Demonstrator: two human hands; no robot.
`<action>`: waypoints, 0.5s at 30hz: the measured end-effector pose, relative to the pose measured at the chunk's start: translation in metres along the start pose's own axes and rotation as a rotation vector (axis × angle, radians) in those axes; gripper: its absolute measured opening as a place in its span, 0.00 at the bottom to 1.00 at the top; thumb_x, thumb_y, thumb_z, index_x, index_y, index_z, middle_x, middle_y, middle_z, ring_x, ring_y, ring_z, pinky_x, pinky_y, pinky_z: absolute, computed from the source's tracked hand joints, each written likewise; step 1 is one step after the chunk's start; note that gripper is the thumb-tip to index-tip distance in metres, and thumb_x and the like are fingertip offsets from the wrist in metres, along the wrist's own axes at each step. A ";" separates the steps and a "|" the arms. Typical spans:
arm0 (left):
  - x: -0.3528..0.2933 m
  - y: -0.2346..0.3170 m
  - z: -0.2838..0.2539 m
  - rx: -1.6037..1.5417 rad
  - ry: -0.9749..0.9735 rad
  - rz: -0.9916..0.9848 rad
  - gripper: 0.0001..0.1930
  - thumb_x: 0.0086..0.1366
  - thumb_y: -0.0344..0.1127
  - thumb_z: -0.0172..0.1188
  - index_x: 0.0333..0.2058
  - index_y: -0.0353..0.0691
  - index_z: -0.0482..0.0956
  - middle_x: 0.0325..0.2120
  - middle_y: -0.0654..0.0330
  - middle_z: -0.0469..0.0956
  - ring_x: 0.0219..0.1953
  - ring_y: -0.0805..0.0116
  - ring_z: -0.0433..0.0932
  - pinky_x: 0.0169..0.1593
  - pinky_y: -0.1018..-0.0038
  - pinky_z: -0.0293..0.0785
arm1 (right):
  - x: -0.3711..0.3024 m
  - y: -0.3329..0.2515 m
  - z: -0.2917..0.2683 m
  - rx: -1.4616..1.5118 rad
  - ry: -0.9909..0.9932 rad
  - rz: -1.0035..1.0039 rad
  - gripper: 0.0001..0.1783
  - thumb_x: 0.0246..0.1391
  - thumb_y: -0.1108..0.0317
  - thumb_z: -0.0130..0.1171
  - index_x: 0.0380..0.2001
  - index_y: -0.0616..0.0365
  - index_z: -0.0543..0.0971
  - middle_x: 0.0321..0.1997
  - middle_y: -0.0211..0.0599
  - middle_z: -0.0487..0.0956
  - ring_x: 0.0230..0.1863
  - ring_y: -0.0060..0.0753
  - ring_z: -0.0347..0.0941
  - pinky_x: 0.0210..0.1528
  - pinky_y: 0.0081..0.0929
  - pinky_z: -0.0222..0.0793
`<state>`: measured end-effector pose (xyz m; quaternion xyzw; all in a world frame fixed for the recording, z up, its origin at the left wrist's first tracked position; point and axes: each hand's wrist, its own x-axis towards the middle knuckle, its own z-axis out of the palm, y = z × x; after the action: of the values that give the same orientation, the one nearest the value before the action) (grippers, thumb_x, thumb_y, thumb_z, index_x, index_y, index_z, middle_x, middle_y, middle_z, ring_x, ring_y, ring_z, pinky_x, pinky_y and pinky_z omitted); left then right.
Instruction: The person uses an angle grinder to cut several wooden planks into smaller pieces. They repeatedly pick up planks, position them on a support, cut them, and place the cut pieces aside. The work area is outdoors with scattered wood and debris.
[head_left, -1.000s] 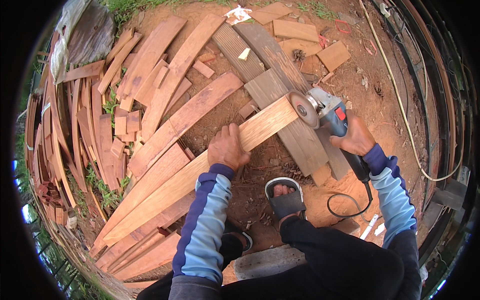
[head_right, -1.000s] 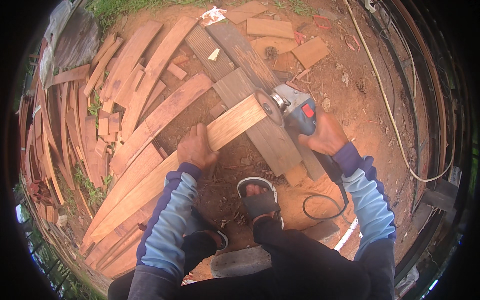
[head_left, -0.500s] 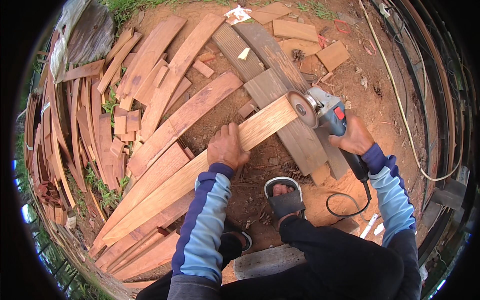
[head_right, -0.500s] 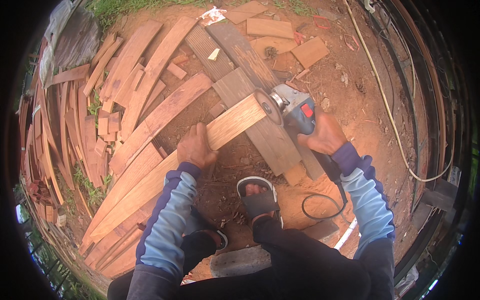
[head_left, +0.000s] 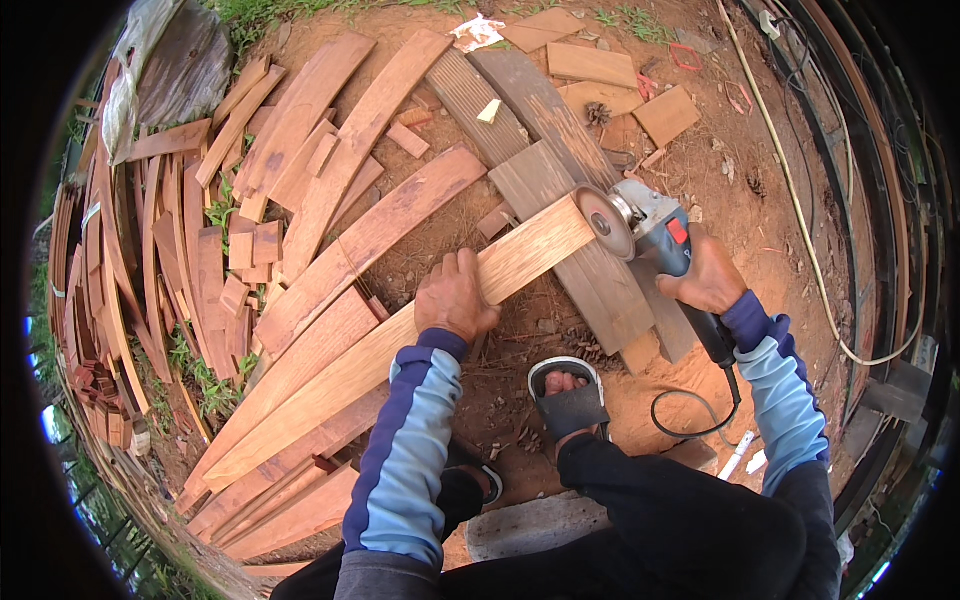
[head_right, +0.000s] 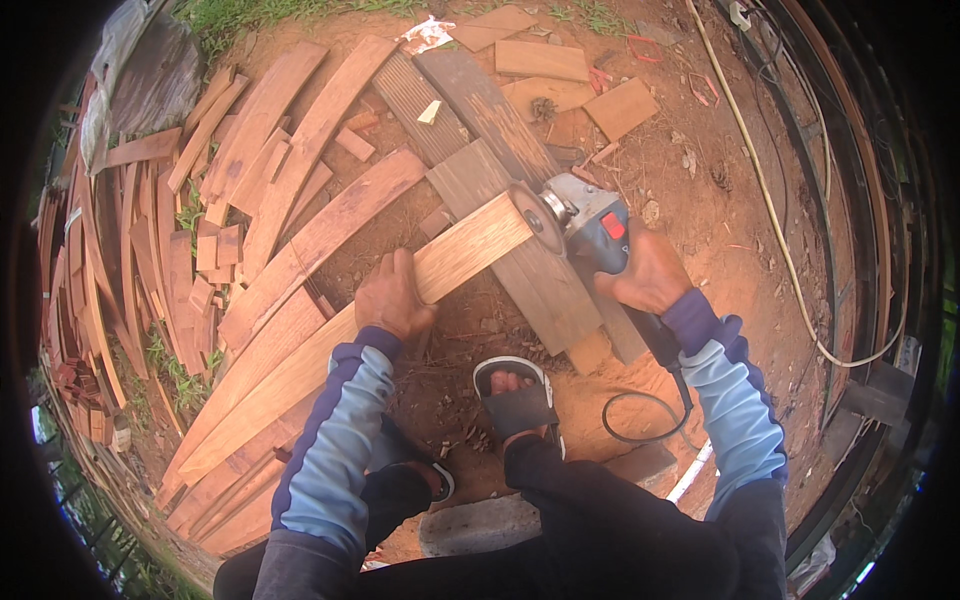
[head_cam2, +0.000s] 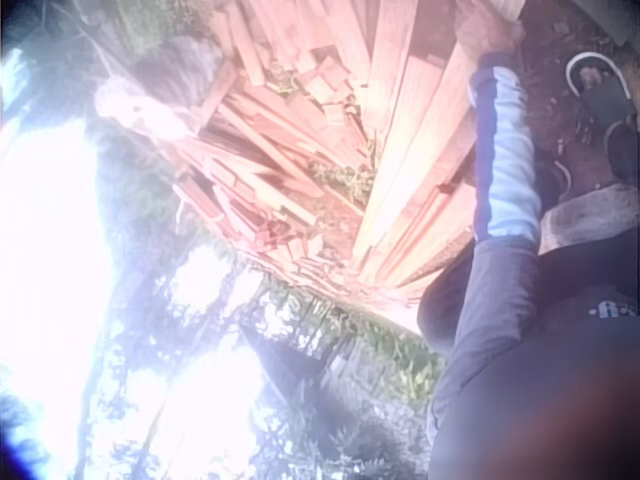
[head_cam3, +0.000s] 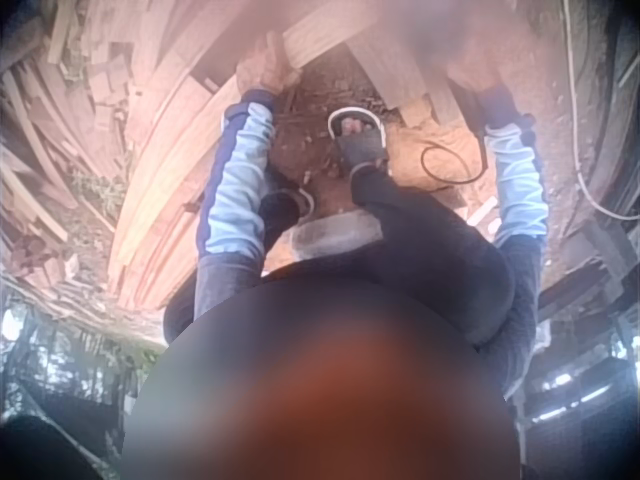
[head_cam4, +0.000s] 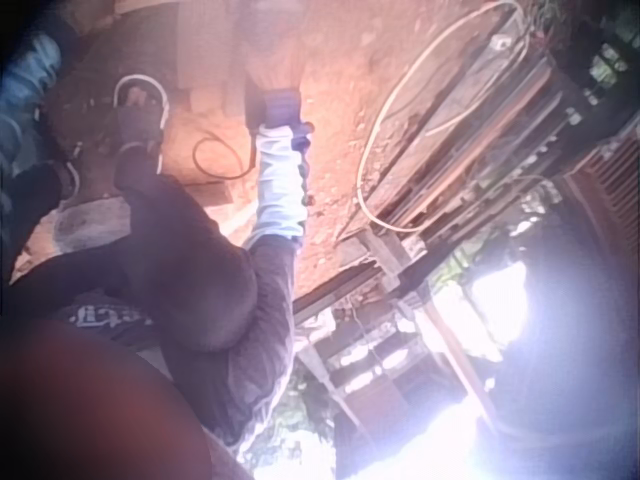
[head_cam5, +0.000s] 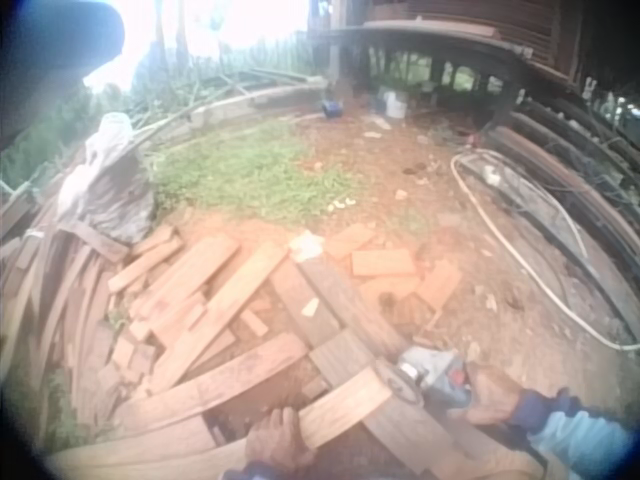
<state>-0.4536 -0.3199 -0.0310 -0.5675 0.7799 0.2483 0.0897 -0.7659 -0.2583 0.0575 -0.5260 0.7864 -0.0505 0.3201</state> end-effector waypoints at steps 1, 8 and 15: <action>0.000 0.000 0.000 0.002 -0.002 0.001 0.29 0.45 0.42 0.71 0.43 0.40 0.67 0.42 0.51 0.74 0.48 0.51 0.76 0.51 0.60 0.74 | 0.000 0.001 0.000 -0.007 0.001 -0.004 0.34 0.31 0.64 0.69 0.42 0.74 0.71 0.31 0.57 0.78 0.32 0.50 0.77 0.38 0.39 0.73; 0.000 0.000 0.000 0.001 0.017 0.008 0.28 0.45 0.41 0.70 0.43 0.39 0.68 0.41 0.51 0.74 0.48 0.50 0.76 0.50 0.60 0.74 | 0.000 0.000 0.001 0.021 0.011 -0.040 0.33 0.31 0.64 0.69 0.41 0.74 0.71 0.30 0.56 0.78 0.31 0.50 0.77 0.37 0.39 0.73; -0.001 -0.001 0.001 -0.006 0.033 0.024 0.28 0.45 0.41 0.70 0.42 0.39 0.67 0.41 0.51 0.74 0.48 0.50 0.76 0.50 0.60 0.74 | 0.003 -0.004 0.001 0.007 0.011 -0.038 0.34 0.34 0.64 0.67 0.44 0.77 0.70 0.31 0.63 0.79 0.35 0.58 0.79 0.39 0.41 0.73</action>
<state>-0.4522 -0.3190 -0.0318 -0.5625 0.7873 0.2422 0.0720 -0.7632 -0.2624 0.0573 -0.5396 0.7777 -0.0620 0.3165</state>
